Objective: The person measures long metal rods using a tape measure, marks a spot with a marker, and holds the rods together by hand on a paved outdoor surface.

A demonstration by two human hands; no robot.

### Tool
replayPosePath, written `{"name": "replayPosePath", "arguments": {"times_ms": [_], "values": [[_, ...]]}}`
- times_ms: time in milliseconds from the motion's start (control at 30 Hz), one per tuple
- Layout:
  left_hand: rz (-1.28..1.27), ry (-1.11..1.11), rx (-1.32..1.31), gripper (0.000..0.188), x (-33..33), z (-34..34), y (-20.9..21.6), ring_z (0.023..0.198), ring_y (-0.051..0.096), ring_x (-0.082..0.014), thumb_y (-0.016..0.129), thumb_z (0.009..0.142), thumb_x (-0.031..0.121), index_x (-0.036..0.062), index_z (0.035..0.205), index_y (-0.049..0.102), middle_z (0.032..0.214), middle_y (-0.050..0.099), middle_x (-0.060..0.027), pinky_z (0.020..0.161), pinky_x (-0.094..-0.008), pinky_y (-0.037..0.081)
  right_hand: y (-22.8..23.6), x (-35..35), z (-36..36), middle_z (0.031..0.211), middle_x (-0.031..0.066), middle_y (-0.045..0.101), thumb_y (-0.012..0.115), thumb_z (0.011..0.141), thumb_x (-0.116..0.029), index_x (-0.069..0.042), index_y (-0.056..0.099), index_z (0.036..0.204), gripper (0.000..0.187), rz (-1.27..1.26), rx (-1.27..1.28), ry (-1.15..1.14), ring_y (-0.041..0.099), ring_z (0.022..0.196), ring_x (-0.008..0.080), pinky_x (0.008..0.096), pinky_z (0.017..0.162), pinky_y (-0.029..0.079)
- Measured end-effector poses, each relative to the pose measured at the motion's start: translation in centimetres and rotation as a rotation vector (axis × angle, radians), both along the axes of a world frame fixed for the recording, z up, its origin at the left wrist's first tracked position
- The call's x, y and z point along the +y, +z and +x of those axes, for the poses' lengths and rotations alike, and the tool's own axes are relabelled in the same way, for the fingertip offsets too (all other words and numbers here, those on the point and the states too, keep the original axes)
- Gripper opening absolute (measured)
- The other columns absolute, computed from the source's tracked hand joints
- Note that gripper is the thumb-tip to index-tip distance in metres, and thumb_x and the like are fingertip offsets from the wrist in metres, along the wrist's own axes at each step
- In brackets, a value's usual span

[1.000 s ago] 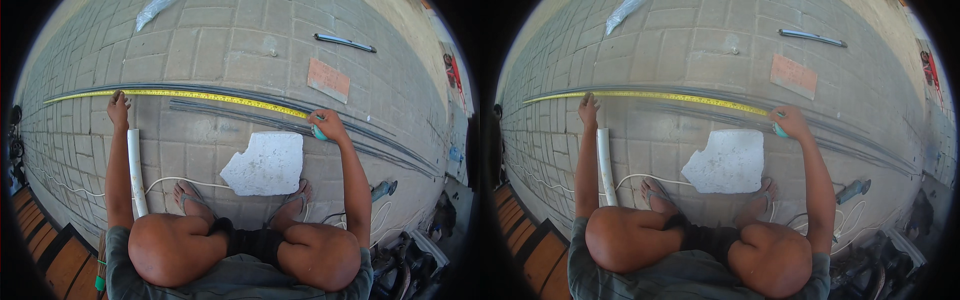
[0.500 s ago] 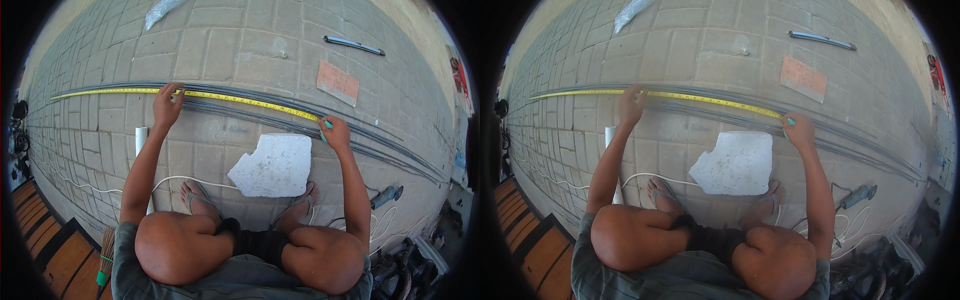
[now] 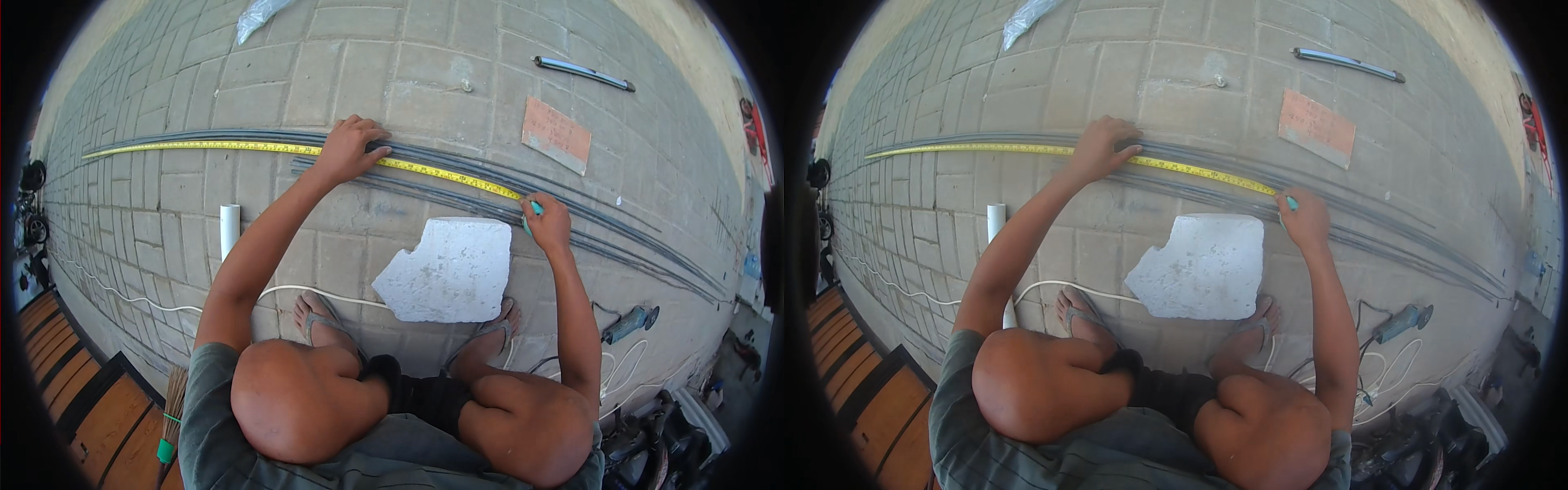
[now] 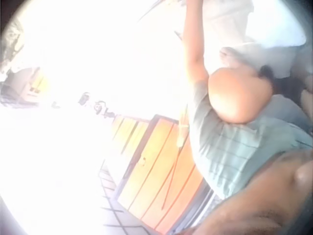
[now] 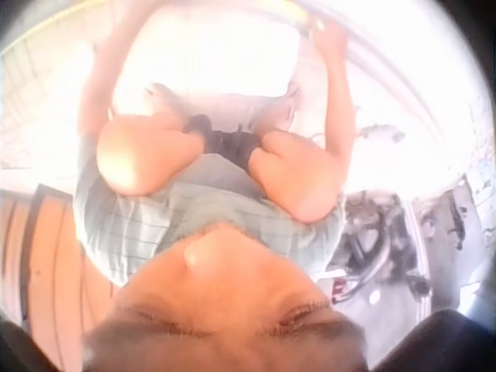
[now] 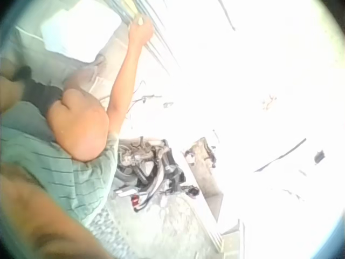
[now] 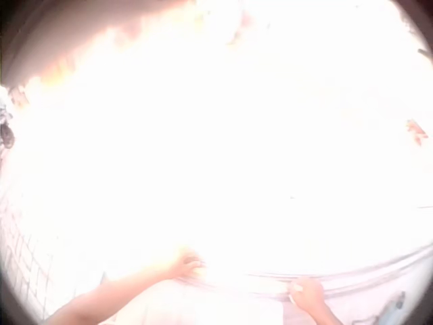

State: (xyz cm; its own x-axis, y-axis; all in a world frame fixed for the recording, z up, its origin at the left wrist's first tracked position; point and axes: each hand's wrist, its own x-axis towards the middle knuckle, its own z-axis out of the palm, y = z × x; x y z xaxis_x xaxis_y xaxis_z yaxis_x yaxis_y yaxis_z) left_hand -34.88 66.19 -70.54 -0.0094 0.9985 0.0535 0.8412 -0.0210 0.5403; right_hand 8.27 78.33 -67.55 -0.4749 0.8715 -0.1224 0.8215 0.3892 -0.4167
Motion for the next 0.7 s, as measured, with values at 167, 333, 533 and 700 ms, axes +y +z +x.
{"name": "replayPosePath", "arguments": {"times_ms": [167,333,533,700], "values": [[-0.057,-0.012,-0.045,0.025,0.3,0.5,-0.6,0.110,0.064,-0.0326,0.078,0.091,0.023,0.0078,0.112,0.079,0.114,0.073,-0.0101,0.098,-0.0440,0.050,0.1,0.2,0.0,0.093,0.0171,0.076,0.077,0.092,-0.026,-0.005,0.079,0.097,0.022,-0.015,0.004,-0.001,0.073,0.083,0.0365,0.0408,0.074,0.055],[-0.041,-0.008,-0.026,0.027,0.2,0.5,-0.8,0.110,0.063,-0.0332,0.078,0.091,0.022,0.0068,0.114,0.078,0.113,0.070,-0.0110,0.099,-0.0440,0.050,0.1,0.3,-0.1,0.092,0.0172,0.076,0.077,0.092,-0.026,-0.005,0.079,0.097,0.022,-0.051,-0.013,-0.010,0.073,0.082,0.0355,0.0398,0.074,0.055],[-0.102,-0.067,0.020,0.033,0.3,0.1,-0.4,0.113,0.062,-0.0340,0.078,0.091,0.022,0.0065,0.120,0.076,0.118,0.068,-0.0119,0.101,-0.0445,0.050,0.1,0.4,-0.2,0.093,0.0170,0.077,0.077,0.092,-0.027,-0.004,0.079,0.098,0.023,-0.045,-0.006,0.001,0.074,0.082,0.0356,0.0396,0.074,0.056],[-0.207,-0.111,0.092,0.032,1.3,0.3,0.6,0.114,0.063,-0.0313,0.077,0.092,0.024,0.0061,0.119,0.077,0.115,0.069,-0.0108,0.101,-0.0429,0.053,0.7,0.5,-0.4,0.100,0.0170,0.076,0.072,0.092,-0.032,-0.008,0.080,0.101,0.027,-0.147,-0.045,-0.033,0.071,0.094,0.0403,0.0461,0.082,0.055]]}}
